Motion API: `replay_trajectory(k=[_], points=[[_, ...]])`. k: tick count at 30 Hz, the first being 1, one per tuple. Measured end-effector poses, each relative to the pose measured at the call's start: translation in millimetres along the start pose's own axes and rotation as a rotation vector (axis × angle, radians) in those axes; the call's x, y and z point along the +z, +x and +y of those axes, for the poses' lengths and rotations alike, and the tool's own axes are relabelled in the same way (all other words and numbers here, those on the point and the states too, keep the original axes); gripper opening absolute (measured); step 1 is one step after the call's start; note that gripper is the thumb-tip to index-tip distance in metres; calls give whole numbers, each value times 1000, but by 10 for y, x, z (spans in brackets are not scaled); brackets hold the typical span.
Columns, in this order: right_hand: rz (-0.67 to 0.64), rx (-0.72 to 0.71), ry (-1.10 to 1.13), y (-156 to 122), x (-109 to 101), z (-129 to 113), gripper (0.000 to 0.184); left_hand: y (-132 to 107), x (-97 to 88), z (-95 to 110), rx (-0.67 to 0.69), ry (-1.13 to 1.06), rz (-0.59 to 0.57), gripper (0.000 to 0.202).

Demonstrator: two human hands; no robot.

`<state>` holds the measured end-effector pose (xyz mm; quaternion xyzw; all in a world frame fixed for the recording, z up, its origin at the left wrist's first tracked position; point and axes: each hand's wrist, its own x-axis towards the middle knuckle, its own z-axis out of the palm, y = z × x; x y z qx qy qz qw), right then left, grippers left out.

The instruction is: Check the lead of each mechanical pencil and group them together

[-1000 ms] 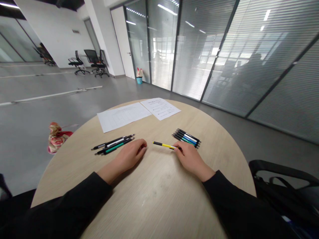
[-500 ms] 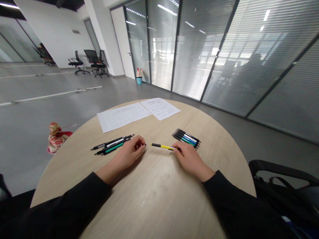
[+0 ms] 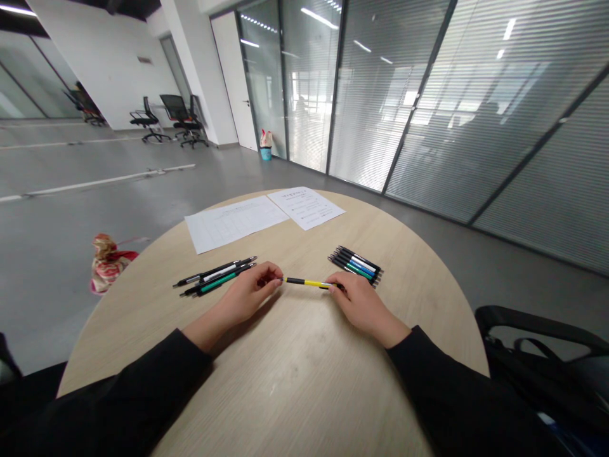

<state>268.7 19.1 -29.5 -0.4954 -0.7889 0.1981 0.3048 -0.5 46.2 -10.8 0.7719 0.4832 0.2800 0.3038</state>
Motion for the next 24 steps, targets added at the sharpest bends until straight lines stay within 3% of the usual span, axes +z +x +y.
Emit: replay_trajectory(k=[5,15,24], points=[[11,-12,13,-2,-3,-5,16,-8,-10,38,-42,-39,-18,23],[17,-36,42,-7,-11,-17,16,-31,-28,155,-43,113,-7,37],[21,-44,50,-10,-2,-16,16,-21,1,159,-115,50,-17,45]])
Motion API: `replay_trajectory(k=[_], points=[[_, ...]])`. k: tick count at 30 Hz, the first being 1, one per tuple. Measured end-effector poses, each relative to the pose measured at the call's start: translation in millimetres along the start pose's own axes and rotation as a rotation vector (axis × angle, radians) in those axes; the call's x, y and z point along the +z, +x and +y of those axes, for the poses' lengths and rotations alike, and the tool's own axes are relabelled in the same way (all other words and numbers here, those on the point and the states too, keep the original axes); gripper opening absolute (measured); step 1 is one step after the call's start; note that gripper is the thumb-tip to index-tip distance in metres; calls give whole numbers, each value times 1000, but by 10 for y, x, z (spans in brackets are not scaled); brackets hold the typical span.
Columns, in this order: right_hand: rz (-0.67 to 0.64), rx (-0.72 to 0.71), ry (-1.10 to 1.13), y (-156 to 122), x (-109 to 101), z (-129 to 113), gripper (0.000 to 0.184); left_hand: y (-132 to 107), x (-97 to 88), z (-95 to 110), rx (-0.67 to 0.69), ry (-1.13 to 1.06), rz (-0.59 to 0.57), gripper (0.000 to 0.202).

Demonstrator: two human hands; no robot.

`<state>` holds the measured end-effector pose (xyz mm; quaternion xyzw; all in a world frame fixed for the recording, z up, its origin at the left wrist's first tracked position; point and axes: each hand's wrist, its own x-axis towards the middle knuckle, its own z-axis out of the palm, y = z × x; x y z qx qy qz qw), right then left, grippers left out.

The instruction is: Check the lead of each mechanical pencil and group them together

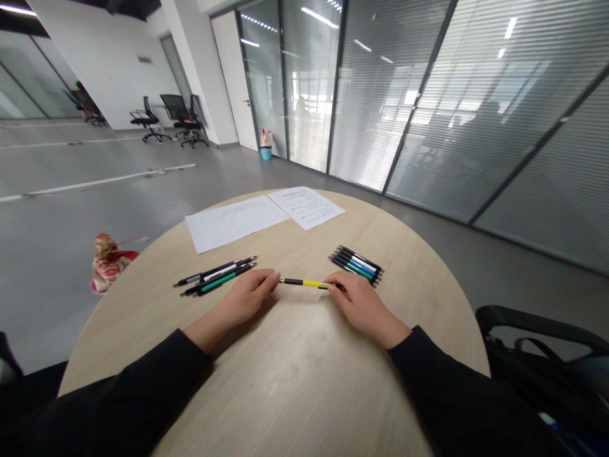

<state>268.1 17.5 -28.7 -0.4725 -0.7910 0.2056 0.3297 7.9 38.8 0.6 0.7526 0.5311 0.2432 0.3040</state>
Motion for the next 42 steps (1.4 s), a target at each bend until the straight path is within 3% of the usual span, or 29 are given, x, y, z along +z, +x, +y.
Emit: replay_trajectory(k=[16,24,31,42], points=[[65,-76,-25,-12,2,-23,15,-12,28,46,-166,-215,-41,53],[66,-105,-28,-15,7,-17,15,-49,13,88,-122,-254,-70,41],[74,-80,-22,-15,-1,-3,15,-70,26,40,-7,-300,-78,23],[65,-46,1,-8,30,34,14,-33,-2,-51,139,-2,-10,17]])
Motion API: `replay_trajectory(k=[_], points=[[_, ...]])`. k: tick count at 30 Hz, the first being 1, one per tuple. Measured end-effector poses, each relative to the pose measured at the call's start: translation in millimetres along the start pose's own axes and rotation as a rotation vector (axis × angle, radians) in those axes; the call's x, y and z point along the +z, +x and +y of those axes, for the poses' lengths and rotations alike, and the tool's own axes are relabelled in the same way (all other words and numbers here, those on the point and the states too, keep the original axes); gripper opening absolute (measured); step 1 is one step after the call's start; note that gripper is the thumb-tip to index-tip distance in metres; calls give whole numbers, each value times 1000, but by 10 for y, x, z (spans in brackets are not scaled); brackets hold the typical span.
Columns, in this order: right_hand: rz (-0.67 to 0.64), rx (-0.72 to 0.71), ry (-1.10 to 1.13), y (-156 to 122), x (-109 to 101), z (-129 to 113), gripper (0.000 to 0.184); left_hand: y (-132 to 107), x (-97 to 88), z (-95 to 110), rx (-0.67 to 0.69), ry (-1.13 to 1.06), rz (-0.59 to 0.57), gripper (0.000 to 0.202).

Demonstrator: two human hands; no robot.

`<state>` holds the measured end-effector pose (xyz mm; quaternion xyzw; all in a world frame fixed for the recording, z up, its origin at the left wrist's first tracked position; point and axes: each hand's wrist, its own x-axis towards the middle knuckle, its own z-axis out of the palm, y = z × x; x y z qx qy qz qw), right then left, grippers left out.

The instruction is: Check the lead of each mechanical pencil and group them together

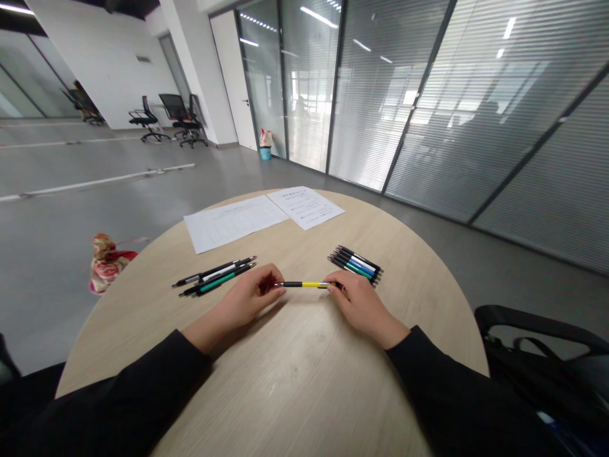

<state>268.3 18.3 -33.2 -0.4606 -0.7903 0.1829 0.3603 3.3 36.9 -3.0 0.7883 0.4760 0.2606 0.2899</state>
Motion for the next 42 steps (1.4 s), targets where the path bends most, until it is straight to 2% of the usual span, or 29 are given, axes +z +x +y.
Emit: replay_trajectory(k=[10,16,19,25,29,34,36,39,42], points=[[-12,0,16,10,-18,-37,15,2,0,48,-43,-19,23,27],[-20,-6,31,12,-28,-63,14,-2,-5,106,-127,7,-42,48],[-6,-11,30,13,-28,-59,14,-2,1,106,-123,-32,-74,46],[-3,-1,31,9,-10,-14,14,7,6,29,-51,-126,-55,29],[-10,5,34,7,-5,-15,15,15,33,-34,-54,-207,-57,22],[-1,4,27,8,-4,-25,15,-2,18,59,-70,-158,-56,27],[7,3,26,9,-3,-21,15,-9,7,102,-108,-117,-99,36],[6,6,27,10,-9,-22,15,-11,0,125,-142,-79,-82,47],[6,13,32,9,-20,-33,15,-10,-10,133,-131,-62,-98,45]])
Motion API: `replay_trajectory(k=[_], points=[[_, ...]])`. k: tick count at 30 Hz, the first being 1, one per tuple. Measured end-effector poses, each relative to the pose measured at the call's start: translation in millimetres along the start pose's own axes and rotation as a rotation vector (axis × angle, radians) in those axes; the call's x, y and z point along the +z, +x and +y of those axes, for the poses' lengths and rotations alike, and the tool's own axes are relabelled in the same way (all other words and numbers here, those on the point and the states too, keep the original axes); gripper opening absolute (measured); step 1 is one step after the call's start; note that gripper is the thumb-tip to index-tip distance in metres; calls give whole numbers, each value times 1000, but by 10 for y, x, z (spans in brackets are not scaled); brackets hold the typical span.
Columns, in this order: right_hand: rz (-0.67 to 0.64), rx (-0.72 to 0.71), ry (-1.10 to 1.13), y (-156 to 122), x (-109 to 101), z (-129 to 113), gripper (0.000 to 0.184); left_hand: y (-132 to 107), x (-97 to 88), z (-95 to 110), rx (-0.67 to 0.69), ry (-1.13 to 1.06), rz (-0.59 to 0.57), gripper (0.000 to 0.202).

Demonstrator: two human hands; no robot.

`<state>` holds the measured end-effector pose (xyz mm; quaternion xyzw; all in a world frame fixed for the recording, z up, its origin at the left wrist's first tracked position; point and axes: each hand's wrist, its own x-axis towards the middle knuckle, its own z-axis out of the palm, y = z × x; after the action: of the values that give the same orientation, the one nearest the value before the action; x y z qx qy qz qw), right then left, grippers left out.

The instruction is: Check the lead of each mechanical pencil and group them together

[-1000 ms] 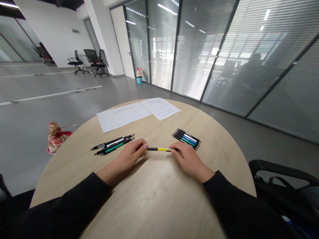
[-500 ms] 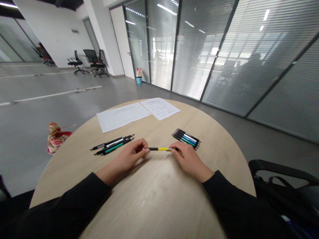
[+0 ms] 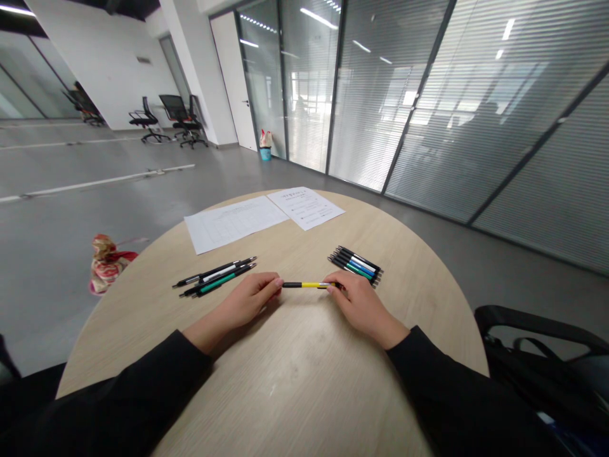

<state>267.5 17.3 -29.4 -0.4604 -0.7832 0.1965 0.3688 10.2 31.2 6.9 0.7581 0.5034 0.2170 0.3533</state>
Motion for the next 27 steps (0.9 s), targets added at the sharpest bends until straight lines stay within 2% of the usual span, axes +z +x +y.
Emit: replay_trajectory(k=[8,11,15,18,27], points=[[-5,0,-1,3,8,23,16,3,4,-16,49,-61,44,28],[-4,1,-3,6,8,12,15,10,20,-50,49,-97,45,29],[4,-2,0,6,2,-2,15,6,24,-63,0,-82,31,41],[-1,-8,1,4,-1,-1,15,5,11,-56,14,-45,27,45],[-3,-4,-5,3,1,12,15,-6,4,-18,46,-71,43,29]])
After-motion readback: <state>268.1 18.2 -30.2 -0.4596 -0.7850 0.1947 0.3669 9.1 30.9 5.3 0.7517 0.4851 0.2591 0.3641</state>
